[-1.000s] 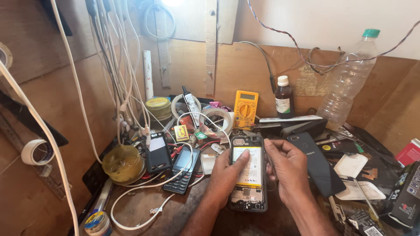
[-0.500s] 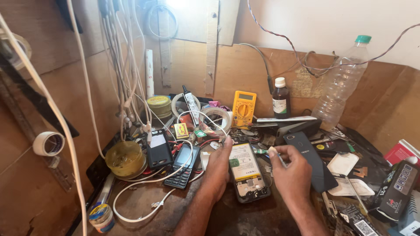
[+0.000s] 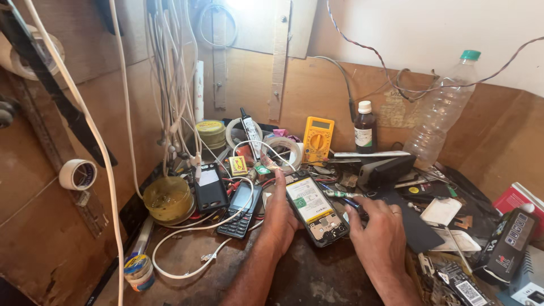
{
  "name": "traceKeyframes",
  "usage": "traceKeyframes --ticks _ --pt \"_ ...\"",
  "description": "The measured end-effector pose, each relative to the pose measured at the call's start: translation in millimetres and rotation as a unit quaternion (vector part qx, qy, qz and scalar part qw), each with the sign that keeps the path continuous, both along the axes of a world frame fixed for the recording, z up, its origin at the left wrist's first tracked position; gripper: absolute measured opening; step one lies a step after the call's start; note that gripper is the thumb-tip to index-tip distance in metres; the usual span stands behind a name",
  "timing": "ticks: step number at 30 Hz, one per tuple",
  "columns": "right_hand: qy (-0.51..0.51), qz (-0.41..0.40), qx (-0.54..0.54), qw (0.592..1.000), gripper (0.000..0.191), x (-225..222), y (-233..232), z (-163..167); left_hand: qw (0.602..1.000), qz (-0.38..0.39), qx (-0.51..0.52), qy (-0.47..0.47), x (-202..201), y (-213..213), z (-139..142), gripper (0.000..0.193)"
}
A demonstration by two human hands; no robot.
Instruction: The person holds a disassembled smartphone with the battery exposed and uses a small metal tool to pry and adjust internal components near the top of the chassis. The person repeatedly lifts and repositions the tool while stabilizing the phone with the other hand.
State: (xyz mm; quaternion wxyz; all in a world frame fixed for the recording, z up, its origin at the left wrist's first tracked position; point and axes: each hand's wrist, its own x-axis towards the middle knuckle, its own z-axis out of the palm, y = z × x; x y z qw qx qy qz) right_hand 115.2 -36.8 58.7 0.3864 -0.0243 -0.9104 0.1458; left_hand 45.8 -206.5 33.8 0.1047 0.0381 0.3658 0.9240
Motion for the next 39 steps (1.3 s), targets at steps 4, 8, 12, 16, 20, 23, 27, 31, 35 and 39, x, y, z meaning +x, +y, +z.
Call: traceKeyframes --ticks 4,8,12,16,20,23,27,31,35,39 --pt "0.016 0.134 -0.156 0.979 0.044 1.3 -12.0 5.0 1.0 0.016 0.018 -0.007 2.9 -2.9 4.4 0.074" --pt "-0.037 0.208 -0.162 0.964 0.077 4.4 -26.5 -1.7 0.997 0.06 0.041 0.014 4.9 -3.6 6.3 0.069" --pt "-0.022 0.237 -0.083 0.968 0.1 5.6 -31.0 -6.6 0.998 0.043 0.043 0.015 7.5 -1.5 8.4 0.065" --pt "-0.053 0.223 -0.101 0.968 0.099 5.8 -29.7 -5.9 0.998 0.048 0.026 0.024 9.2 -0.4 11.5 0.063" --pt "-0.083 0.208 -0.13 0.966 0.096 6.3 -30.1 -4.7 0.999 0.051 -0.006 0.011 11.2 -0.6 12.8 0.064" --pt "-0.1 0.2 -0.141 0.964 0.1 6.0 -30.5 -4.5 0.999 0.05 -0.013 0.01 11.9 -1.6 13.0 0.064" --pt "-0.096 0.206 -0.14 0.964 0.102 6.4 -29.5 -6.6 0.999 0.041 -0.009 0.015 12.0 -1.7 12.4 0.066" --pt "-0.073 0.199 -0.147 0.966 0.095 4.7 -30.5 -10.4 0.998 0.047 -0.029 0.019 12.9 -2.6 10.6 0.066" --pt "-0.061 0.193 -0.169 0.965 0.095 2.6 -31.9 -11.3 0.998 0.048 -0.04 0.024 12.5 -3.9 10.3 0.066" --pt "-0.049 0.188 -0.165 0.967 0.095 4.6 -32.5 -9.9 0.999 0.032 -0.03 0.029 12.1 -4.1 9.7 0.069"
